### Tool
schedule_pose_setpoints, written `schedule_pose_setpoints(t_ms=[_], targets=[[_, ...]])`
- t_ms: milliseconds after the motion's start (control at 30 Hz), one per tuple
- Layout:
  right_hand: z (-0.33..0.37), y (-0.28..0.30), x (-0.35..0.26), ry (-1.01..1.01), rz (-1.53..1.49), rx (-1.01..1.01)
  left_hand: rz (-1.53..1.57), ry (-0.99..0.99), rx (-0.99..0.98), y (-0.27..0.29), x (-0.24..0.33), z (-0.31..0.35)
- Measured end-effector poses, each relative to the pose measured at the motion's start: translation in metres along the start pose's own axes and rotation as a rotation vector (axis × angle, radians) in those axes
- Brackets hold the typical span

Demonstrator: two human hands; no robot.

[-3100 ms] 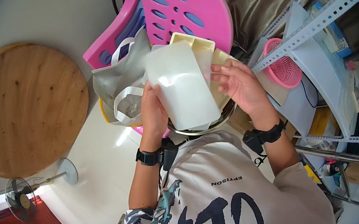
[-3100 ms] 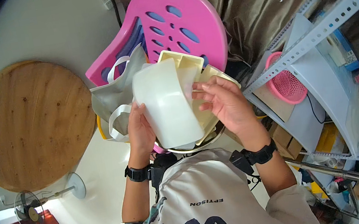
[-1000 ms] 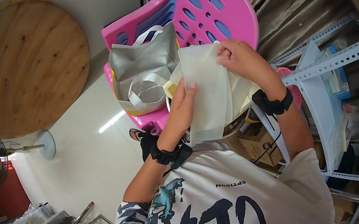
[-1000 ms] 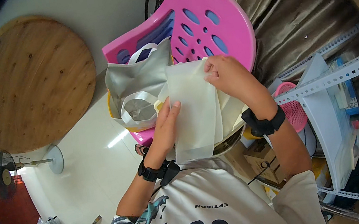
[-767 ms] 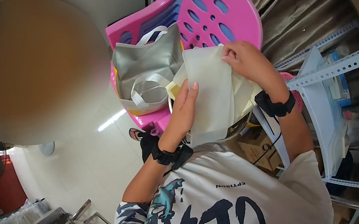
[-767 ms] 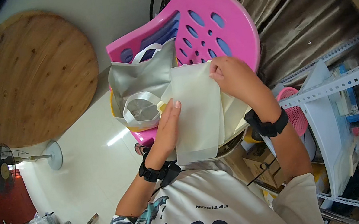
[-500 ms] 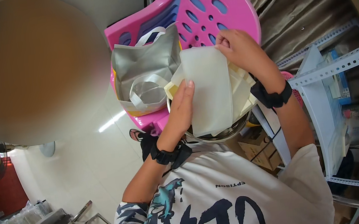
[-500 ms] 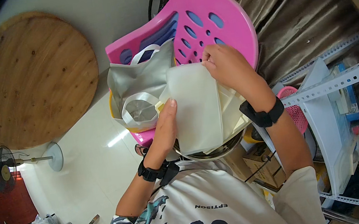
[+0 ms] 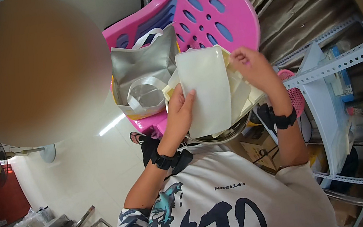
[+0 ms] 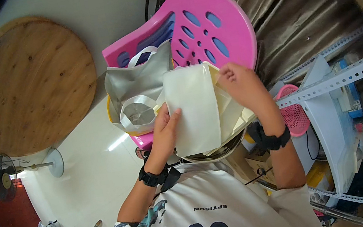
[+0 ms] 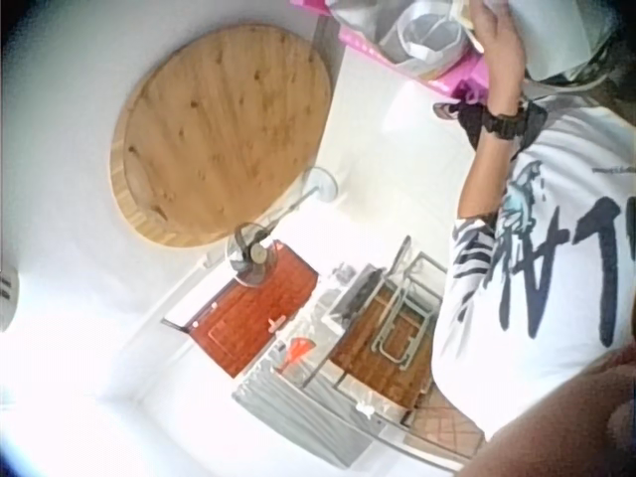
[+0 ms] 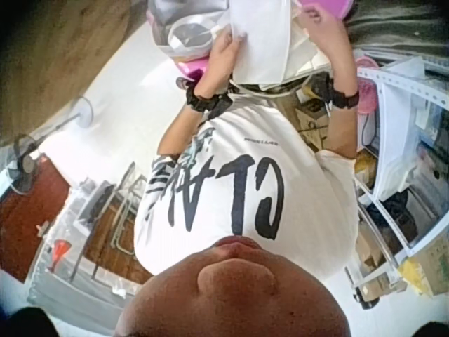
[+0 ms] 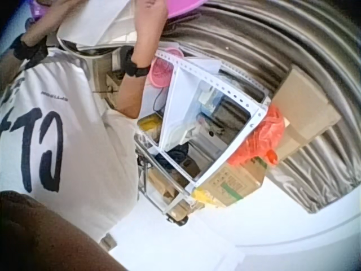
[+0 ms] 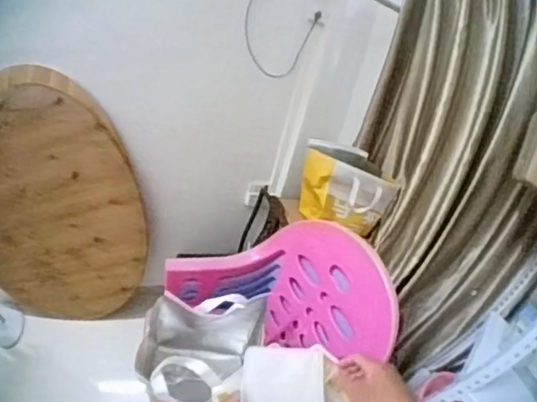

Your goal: The recorder organizes plastic ice cube trays and a metal bowl, moving them from a workspace to storage shelves and then walking to a table to handle water bottles.

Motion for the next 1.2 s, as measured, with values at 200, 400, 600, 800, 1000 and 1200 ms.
schedule_pose_setpoints(t_ms=[200,400,600,800,1000,1200], targets=[[0.032,-0.005,0.009,-0.098,-0.150,-0.244,0.092,0.023,0.039,-0.006,0.002,-0.001],[0.040,0.021,0.014,-0.220,-0.313,-0.170,0.146,0.017,0.080,-0.008,0.005,-0.002],[0.053,0.083,0.014,-0.254,-0.420,0.117,0.126,-0.012,0.104,-0.010,0.007,-0.003],[0.066,0.100,-0.058,-0.081,-0.184,0.547,0.053,-0.068,0.090,-0.010,0.004,-0.003],[0.083,-0.030,-0.095,0.383,0.022,0.066,0.009,-0.052,0.122,-0.016,0.016,0.003],[0.093,-0.068,-0.093,0.249,-0.087,-0.032,0.204,0.015,0.131,-0.015,0.013,0.002]])
Point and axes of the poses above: each hand's wrist, its own z-axis away from the middle knuckle, its own y-axis out of the back of the hand, x = y × z, the point moved 4 cm from there along -z, towards the middle knuckle, and after that the axes turned 13 degrees about z, right-handed, at the moved point
